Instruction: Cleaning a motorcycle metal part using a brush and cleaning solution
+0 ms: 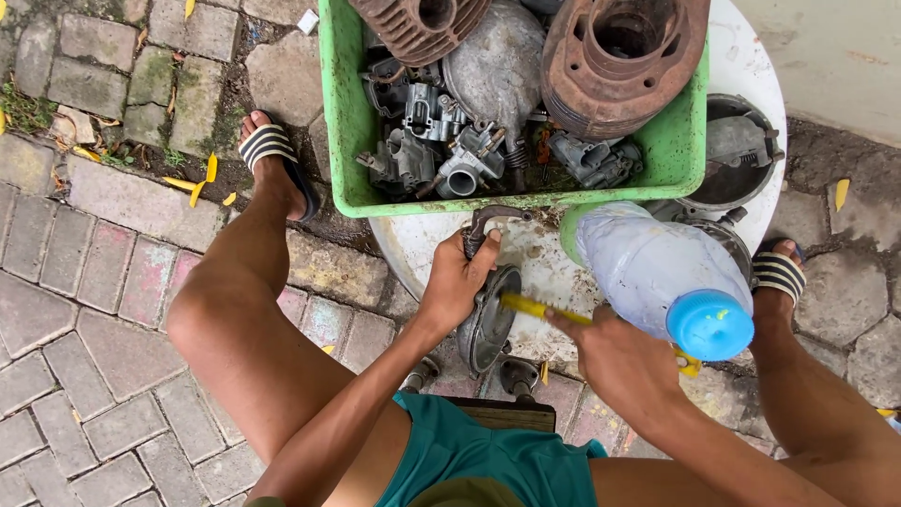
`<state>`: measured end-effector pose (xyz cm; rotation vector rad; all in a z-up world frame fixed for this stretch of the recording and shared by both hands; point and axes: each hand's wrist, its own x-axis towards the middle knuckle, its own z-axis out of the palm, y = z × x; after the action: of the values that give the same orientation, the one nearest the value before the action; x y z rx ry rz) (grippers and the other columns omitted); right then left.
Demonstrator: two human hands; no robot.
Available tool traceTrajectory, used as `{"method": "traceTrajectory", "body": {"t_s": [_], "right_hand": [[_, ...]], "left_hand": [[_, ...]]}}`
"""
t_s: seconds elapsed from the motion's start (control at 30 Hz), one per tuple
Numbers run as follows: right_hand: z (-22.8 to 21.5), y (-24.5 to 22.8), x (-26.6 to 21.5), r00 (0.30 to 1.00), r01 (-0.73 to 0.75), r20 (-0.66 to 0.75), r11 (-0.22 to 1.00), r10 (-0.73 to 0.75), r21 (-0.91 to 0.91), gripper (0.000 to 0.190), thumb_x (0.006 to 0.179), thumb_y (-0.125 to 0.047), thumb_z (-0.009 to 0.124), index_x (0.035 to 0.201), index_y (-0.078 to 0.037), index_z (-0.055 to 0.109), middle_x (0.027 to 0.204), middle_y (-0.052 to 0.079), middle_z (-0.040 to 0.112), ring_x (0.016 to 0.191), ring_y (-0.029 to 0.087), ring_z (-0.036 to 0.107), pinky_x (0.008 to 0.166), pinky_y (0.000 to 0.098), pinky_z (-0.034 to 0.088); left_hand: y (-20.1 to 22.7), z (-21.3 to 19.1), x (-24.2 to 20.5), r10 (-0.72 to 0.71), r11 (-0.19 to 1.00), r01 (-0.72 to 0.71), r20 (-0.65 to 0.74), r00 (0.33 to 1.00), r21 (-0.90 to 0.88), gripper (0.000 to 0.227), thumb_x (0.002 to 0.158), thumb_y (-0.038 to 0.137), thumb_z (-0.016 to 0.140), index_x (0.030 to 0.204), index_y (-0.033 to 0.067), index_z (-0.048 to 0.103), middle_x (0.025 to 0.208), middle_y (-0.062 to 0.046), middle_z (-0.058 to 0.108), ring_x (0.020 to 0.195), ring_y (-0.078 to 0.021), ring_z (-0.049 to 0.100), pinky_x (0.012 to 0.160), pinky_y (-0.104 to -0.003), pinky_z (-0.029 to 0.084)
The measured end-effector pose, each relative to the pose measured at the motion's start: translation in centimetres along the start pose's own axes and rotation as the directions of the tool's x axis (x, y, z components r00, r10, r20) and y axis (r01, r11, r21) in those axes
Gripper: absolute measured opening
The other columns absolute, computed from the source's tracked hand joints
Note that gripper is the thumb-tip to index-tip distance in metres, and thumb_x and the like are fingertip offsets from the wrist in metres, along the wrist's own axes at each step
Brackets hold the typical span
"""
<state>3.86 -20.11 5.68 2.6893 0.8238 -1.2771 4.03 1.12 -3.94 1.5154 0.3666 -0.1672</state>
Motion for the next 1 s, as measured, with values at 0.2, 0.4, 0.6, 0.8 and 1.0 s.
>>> {"method": "traceTrajectory", "body": {"t_s": [0.2,0.4,0.6,0.8,1.0], "right_hand": [[0.7,-0.1,0.8,0.996,0.043,0.065,0.985,-0.054,0.17,0.039,0.097,-0.009,0.053,0.129,-0.021,0.069,0.103,0.023,0.074,0.069,0.02,0.077,0.056,0.0271,0.062],[-1.1,-0.5,-0.1,0.996,-0.018,-0.092,0.991,0.006,-0.131,0.046,0.1,-0.011,0.05,0.142,-0.028,0.057,0.107,0.021,0.072,0.063,0.011,0.073,0.048,0.0184,0.057],[-2.6,-0.2,-0.2,0.997,-0.039,-0.062,0.99,0.048,0.136,0.042,0.101,-0.011,0.046,0.139,-0.021,0.06,0.112,0.027,0.069,0.06,0.018,0.076,0.049,0.0245,0.062],[-0.6,-0.3,0.0,0.999,0.021,0.041,0.945,-0.036,0.326,0.031,0.092,-0.012,0.06,0.117,-0.017,0.078,0.108,0.019,0.077,0.1,0.035,0.078,0.085,0.0534,0.063],[-0.3,-0.7,-0.1,0.994,-0.029,-0.106,0.997,0.036,0.065,0.042,0.1,-0.011,0.049,0.137,-0.026,0.062,0.099,0.022,0.074,0.062,0.019,0.074,0.047,0.0258,0.06]], "left_hand": [[-1.3,-0.3,1.0,0.086,0.996,-0.086,0.012,0.996,0.002,0.041,0.106,0.028,0.059,0.074,0.0037,0.06,0.06,-0.013,0.062,0.063,-0.0102,0.051,0.059,-0.028,0.044],[-1.9,-0.4,0.9,0.074,0.997,-0.074,0.021,0.997,0.003,0.041,0.106,0.028,0.06,0.074,0.0029,0.062,0.059,-0.012,0.061,0.061,-0.0105,0.05,0.058,-0.026,0.044],[-2.0,-0.5,1.3,0.032,0.999,-0.032,0.021,0.999,-0.004,0.04,0.105,0.03,0.062,0.075,0.0029,0.062,0.061,-0.012,0.063,0.061,-0.011,0.051,0.058,-0.027,0.046],[-2.1,-0.4,1.4,0.057,0.998,-0.057,0.005,0.998,0.007,0.041,0.105,0.03,0.062,0.074,0.0037,0.062,0.061,-0.013,0.065,0.062,-0.0102,0.053,0.057,-0.027,0.045],[-2.5,-0.2,1.3,0.039,0.999,-0.038,-0.018,0.999,0.02,0.041,0.105,0.03,0.062,0.074,0.0027,0.062,0.06,-0.013,0.063,0.061,-0.0126,0.053,0.057,-0.028,0.047]]}}
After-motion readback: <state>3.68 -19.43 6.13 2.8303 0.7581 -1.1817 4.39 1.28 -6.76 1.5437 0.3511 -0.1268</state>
